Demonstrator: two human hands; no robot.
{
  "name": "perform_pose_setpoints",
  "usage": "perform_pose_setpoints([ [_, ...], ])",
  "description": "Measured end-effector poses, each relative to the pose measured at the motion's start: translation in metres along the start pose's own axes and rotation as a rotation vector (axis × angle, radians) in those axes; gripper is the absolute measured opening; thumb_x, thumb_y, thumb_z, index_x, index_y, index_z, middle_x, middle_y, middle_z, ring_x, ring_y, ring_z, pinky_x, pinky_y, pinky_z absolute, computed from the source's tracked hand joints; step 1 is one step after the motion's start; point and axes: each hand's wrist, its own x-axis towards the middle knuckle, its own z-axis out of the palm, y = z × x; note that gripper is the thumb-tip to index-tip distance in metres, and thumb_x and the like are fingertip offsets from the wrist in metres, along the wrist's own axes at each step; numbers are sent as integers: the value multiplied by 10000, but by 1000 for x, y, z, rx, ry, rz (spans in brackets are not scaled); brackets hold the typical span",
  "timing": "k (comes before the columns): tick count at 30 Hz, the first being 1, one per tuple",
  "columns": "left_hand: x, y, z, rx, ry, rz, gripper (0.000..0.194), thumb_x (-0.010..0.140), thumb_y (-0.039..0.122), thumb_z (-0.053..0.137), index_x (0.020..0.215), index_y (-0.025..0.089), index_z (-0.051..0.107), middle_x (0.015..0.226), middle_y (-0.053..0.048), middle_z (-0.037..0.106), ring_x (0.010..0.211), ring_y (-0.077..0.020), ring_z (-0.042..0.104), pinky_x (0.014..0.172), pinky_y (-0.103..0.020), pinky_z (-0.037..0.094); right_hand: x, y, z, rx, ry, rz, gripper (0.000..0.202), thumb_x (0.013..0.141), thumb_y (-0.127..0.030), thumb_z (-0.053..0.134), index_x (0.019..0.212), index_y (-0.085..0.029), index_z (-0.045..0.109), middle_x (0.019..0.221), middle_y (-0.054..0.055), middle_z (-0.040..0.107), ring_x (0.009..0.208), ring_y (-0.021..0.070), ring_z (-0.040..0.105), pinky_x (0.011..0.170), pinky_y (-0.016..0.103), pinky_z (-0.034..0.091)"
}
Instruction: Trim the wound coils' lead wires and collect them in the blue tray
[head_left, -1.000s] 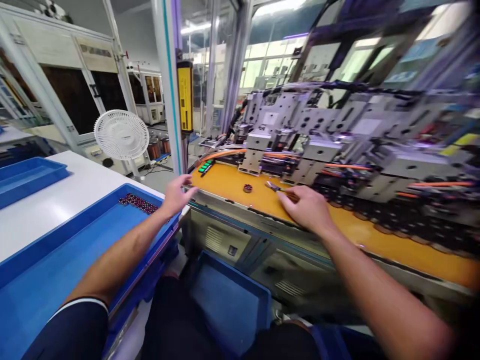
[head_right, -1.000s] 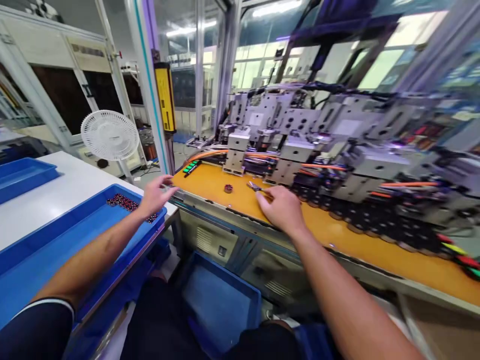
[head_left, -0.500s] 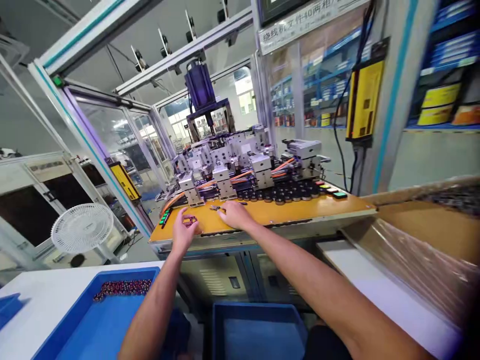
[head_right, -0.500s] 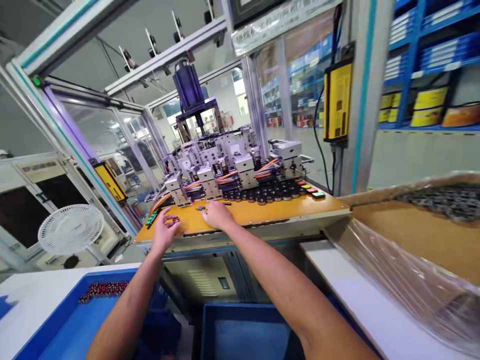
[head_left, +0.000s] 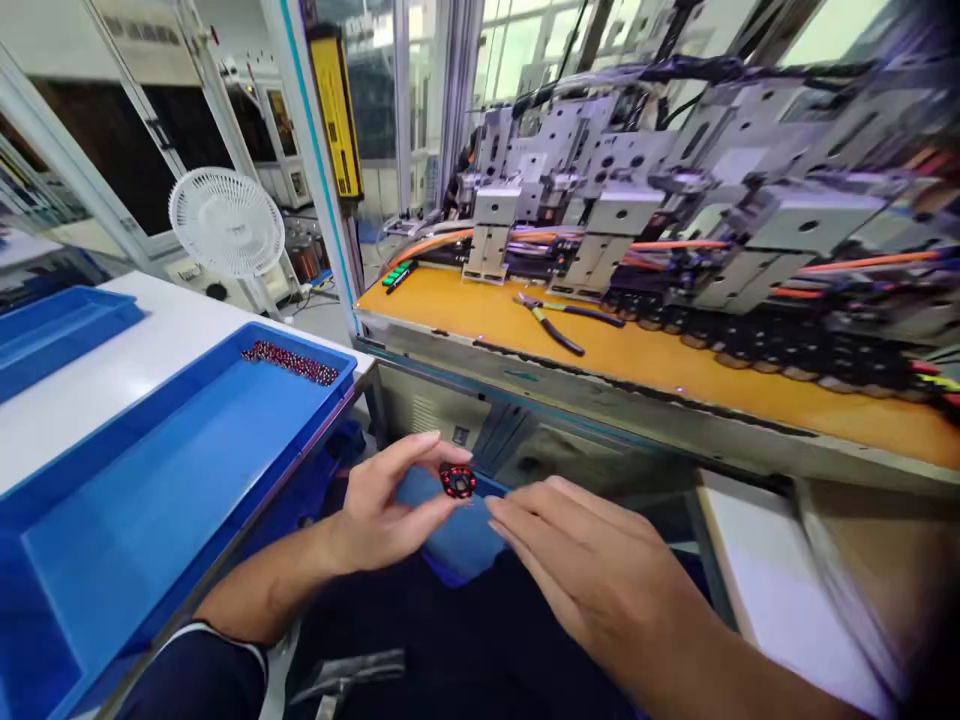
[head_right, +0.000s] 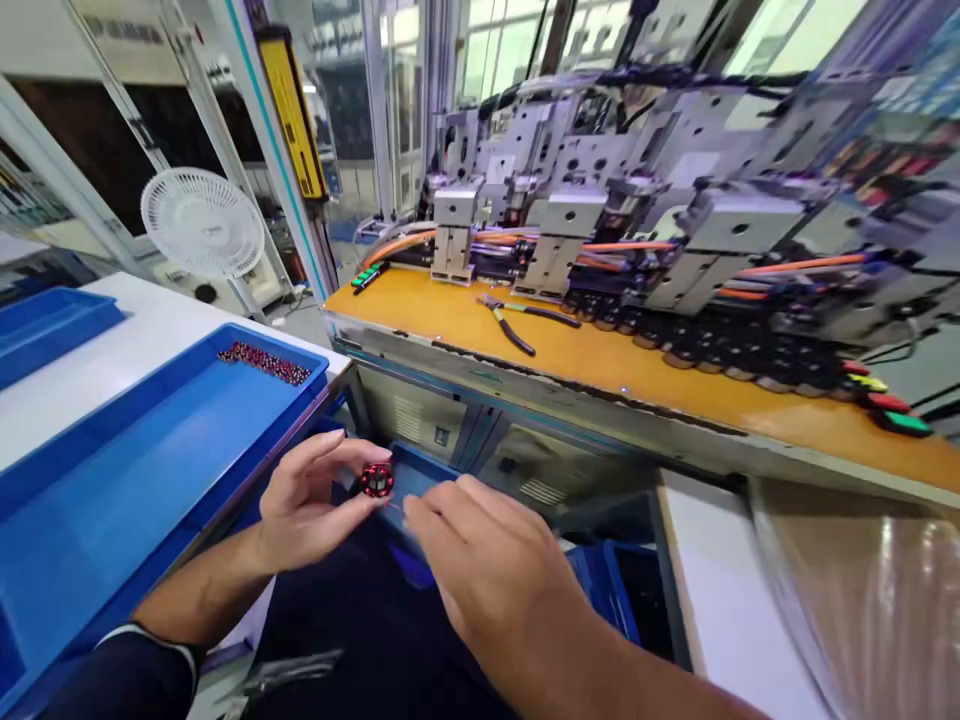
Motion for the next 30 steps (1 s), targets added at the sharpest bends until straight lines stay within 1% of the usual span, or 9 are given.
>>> perform_pose_setpoints([
  [4, -1, 4, 2, -84, 18, -69, 804, 720, -15, 735, 1411, 231, 406, 1090, -91, 723, 959, -168, 703, 821, -257, 603, -20, -10, 10, 90, -116, 97, 208, 931, -152, 477, 887, -215, 670, 640, 27, 619, 530, 153, 499, 512, 306, 405],
  [9, -4, 6, 3, -237, 50, -245, 771, 716, 9, 759, 1374, 248, 434, 1076, -77, 723, 932, -161, 711, 800, -245, 609, -31, -9, 8, 386, -179, 201, 135, 915, -189, 578, 964, -271, 673, 614, -22, 610, 536, 128, 548, 558, 268, 450],
  [11, -6, 7, 3, -266, 27, -255, 771, 726, 12, 753, 1382, 249, 423, 1089, -84, 720, 931, -163, 711, 805, -253, 611, -27, -6, 7, 534, -189, 321, 83, 866, -256, 676, 949, -268, 680, 646, -25, 629, 561, 123, 573, 561, 250, 463],
  [14, -7, 10, 5, -282, -38, -242, 772, 761, 3, 713, 1413, 263, 389, 1127, -91, 710, 976, -172, 701, 833, -272, 608, -16, -1, 12, 774, -68, 615, 220, 761, -390, 773, 879, -237, 669, 737, 4, 635, 672, 153, 600, 613, 261, 481],
  [16, -8, 11, 7, -301, -75, -223, 775, 775, -11, 689, 1428, 265, 377, 1152, -92, 697, 1008, -169, 688, 860, -272, 598, -10, -3, 22, 957, 9, 787, 231, 773, -406, 751, 813, -216, 625, 749, 4, 600, 702, 148, 576, 635, 258, 469],
  [18, -9, 11, 9, -320, -79, -210, 779, 768, -24, 687, 1427, 263, 386, 1145, -84, 692, 1002, -159, 682, 868, -262, 589, -8, -8, 36, 1147, 49, 878, 236, 827, -400, 703, 770, -207, 581, 742, -9, 565, 700, 124, 538, 645, 242, 444],
  [23, -13, 5, 7, -404, -15, -321, 762, 754, 3, 719, 1398, 276, 415, 1113, -71, 687, 901, -127, 690, 816, -229, 591, -23, -21, 65, 1364, 306, 995, 304, 909, -439, 602, 733, -201, 530, 696, -25, 491, 669, 114, 465, 662, 249, 412],
  [27, -16, 6, 5, -440, -70, -342, 782, 761, -12, 705, 1413, 291, 397, 1138, -75, 692, 921, -125, 686, 851, -238, 579, -27, -20, 62, 1345, 254, 969, 185, 889, -403, 647, 874, -232, 579, 820, -14, 534, 776, 124, 499, 724, 242, 419],
  [30, -17, 8, 7, -474, -104, -379, 778, 772, -35, 681, 1414, 303, 400, 1166, -77, 691, 977, -141, 685, 878, -257, 576, -23, -23, 57, 1373, 209, 974, 188, 884, -385, 657, 844, -222, 571, 839, -9, 527, 801, 130, 491, 739, 247, 413],
])
